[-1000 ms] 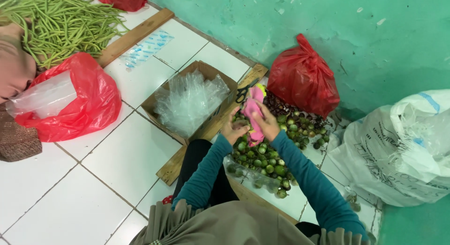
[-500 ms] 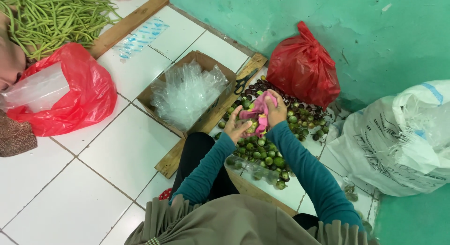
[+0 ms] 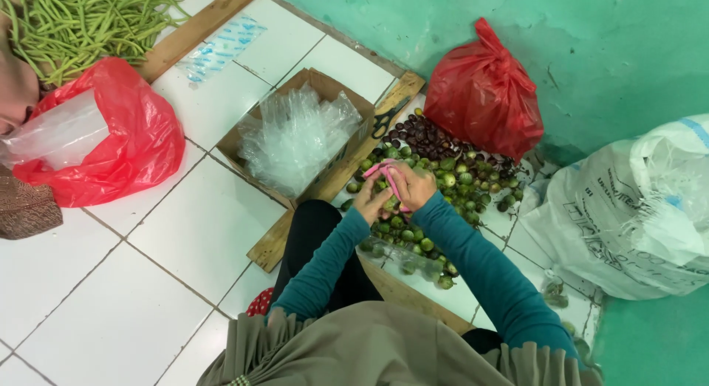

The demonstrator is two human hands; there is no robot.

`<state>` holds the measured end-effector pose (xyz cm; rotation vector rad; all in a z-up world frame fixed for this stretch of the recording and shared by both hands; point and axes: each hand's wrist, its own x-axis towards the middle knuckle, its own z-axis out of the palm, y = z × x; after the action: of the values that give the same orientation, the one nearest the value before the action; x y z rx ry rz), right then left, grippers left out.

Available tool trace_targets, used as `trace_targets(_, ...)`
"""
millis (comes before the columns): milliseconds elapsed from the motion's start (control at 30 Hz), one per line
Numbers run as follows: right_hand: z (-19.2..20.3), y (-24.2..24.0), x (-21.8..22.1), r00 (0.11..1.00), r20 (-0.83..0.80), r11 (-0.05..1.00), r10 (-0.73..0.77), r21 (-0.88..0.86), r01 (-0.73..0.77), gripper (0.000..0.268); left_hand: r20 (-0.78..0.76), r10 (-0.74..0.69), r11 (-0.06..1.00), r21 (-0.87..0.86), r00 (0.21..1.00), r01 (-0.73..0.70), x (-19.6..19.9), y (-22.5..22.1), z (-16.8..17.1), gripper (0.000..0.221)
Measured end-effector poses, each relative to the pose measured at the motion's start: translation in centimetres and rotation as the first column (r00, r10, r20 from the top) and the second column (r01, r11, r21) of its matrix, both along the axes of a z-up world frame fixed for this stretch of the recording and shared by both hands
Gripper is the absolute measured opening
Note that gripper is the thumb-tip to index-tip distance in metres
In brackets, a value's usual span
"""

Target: Sorting, wiping, and bagging small green fruits on the floor

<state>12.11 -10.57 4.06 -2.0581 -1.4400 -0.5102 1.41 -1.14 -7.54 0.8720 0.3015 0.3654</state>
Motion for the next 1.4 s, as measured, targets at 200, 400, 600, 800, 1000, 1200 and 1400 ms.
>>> trace_targets(200, 0.6, -2.0, 5.3, 0.937, -0.035, 0.917, -0.348, -0.221, 0.332, 0.032, 0.012, -0.073, 0.997, -0.038, 0.997, 0.073, -3.0, 0.5, 6.6, 0.055)
trace_targets(400, 4.2, -3.7, 3.9, 0.865, -0.380, 0.939, -0.328, -0.031, 0.343, 0.036, -0.137, 0.025, 0.997, -0.063, 0.990, -0.034, -2.3, 1.5, 4.4, 0.048)
trace_targets(600, -1.9, -0.8, -1.9, 0.992, 0.126, 0.999, 0.021, 0.044, -0.027, 0.028, -0.410, 0.153, 0.988, 0.048, 0.899, -0.146, 2.0, 1.1, -2.8, 0.049)
trace_targets(800, 0.9, -2.8, -0.7, 0.958, 0.247, 0.975, -0.145, -0.127, 0.181, 0.067, -0.461, 0.124, 0.986, -0.039, 0.878, -0.159, -1.9, 1.1, 3.4, 0.048)
trace_targets(1000, 1.5, -9.6, 3.0, 0.962, 0.176, 0.917, -0.209, -0.306, 0.255, 0.037, -0.363, 0.136, 0.974, 0.218, 0.922, -0.058, -3.8, 1.9, 6.9, 0.046)
trace_targets(1200, 3.7, -12.4, -2.8, 0.993, 0.105, 0.808, -0.047, -0.581, 0.100, 0.024, -0.382, -0.146, 0.935, 0.249, 0.913, 0.254, -1.0, -4.5, 4.1, 0.056)
trace_targets(1400, 4.9, -20.3, -6.3, 0.961, -0.145, 0.749, -0.236, -0.657, 0.085, 0.024, -0.322, -0.472, 0.774, 0.295, 0.821, 0.560, -1.6, -8.7, 8.4, 0.051)
